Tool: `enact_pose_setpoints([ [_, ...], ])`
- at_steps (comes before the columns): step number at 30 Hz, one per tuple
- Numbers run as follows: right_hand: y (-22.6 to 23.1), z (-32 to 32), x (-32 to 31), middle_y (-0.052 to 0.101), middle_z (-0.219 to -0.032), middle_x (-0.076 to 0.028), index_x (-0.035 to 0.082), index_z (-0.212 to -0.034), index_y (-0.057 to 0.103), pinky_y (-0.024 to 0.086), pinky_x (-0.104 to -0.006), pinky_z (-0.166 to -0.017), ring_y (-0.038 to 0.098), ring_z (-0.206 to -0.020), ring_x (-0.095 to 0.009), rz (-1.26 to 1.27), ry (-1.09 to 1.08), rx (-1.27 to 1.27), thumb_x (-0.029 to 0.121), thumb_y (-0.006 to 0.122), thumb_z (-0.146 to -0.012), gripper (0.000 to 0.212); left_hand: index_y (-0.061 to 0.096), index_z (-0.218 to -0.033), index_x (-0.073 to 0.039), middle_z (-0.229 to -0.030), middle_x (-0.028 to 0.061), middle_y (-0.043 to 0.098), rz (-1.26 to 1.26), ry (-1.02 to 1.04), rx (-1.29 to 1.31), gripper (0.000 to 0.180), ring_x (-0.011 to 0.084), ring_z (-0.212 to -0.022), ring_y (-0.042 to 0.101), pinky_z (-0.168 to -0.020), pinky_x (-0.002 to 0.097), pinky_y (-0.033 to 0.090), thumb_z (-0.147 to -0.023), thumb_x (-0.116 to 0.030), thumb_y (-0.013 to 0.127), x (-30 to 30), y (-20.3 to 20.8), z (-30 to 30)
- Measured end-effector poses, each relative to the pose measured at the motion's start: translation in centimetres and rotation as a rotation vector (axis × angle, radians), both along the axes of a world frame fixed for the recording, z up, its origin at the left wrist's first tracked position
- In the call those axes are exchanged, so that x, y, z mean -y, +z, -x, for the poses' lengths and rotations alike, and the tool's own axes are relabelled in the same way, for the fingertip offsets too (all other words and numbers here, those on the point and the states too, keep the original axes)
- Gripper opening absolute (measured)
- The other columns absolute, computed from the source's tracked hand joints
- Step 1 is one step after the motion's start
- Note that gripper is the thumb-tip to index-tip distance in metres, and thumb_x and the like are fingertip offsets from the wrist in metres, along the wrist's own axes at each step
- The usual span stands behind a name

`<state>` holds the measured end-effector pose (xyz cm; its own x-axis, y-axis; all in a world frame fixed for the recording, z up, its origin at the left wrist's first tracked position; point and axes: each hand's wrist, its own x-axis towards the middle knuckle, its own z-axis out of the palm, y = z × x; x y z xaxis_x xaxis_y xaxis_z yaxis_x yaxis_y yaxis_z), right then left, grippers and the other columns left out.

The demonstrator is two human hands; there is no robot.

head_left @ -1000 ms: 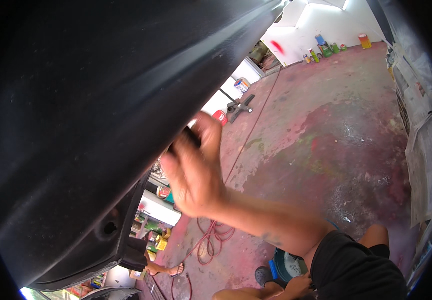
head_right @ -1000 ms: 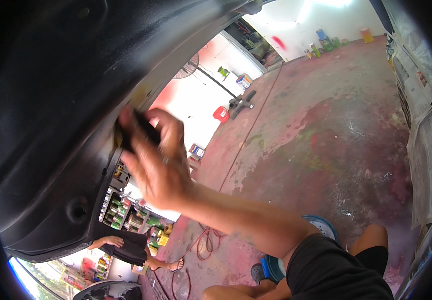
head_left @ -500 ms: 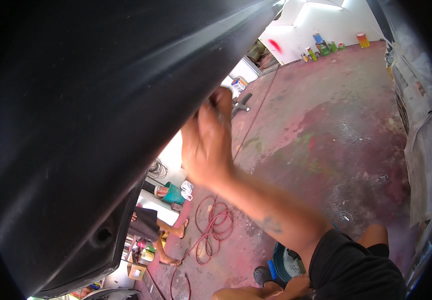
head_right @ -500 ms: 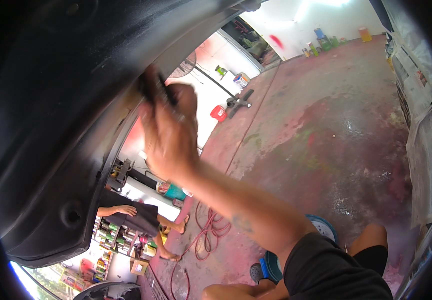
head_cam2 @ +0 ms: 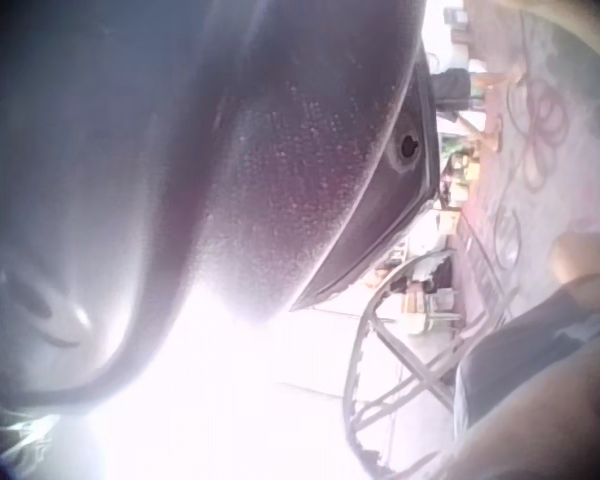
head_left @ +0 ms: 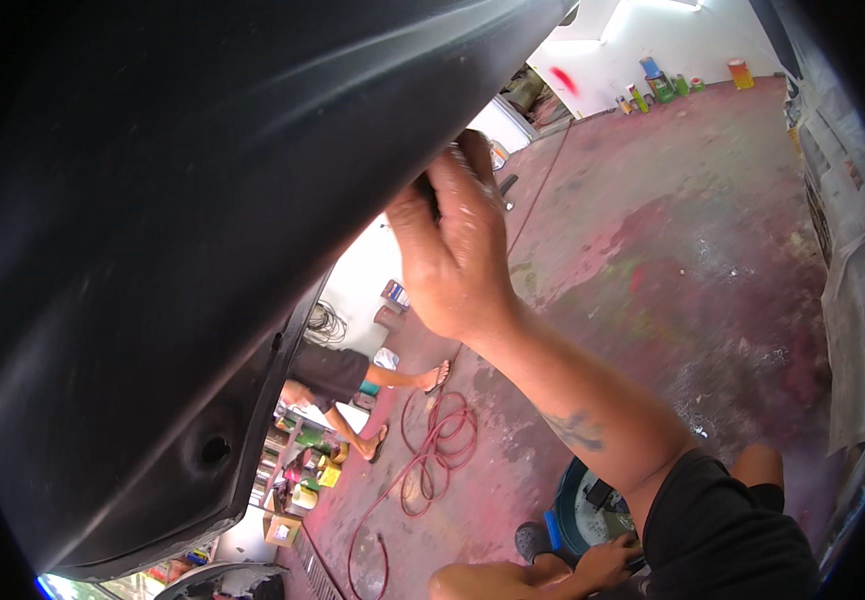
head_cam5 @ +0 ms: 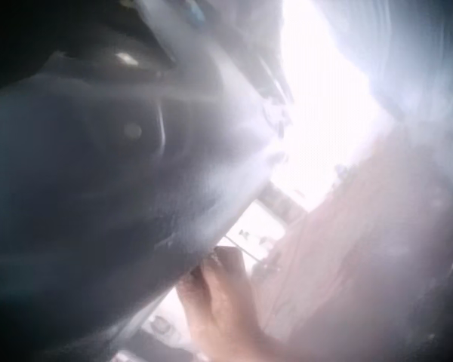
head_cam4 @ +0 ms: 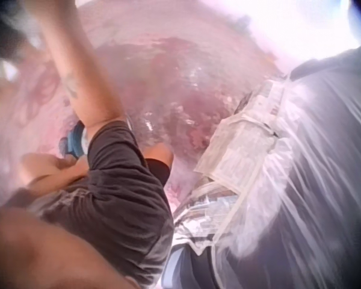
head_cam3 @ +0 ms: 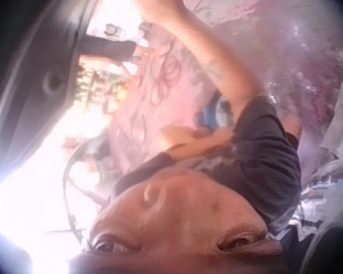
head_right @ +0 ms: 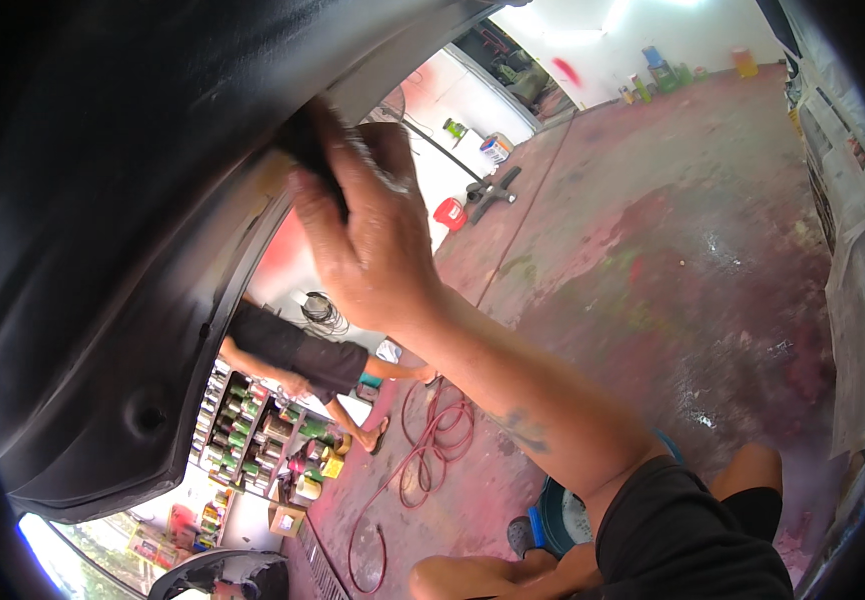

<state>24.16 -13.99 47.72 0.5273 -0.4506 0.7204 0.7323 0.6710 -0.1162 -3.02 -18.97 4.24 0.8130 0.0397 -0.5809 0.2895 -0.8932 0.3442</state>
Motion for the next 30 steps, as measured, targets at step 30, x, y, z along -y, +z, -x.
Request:
enact_pose_setpoints([
  [30,-0.4,1.9,2.3,0.061,-0.102,-0.018,-0.003,-0.108,0.071,0.047,-0.0469,-0.085,0.057,-0.095,-0.033,0.093,-0.158,0.108,0.016,0.063,-0.102,0.022,0.066,-0.141,-0.026,-0.145,0.0176,0.057,-0.096,-0.032,-0.055,0.053,0.0415,-0.115,0.068,-0.098,0.0513,0.056,-0.088,-0.026,0.071,1.0,1.2,-0.3],
])
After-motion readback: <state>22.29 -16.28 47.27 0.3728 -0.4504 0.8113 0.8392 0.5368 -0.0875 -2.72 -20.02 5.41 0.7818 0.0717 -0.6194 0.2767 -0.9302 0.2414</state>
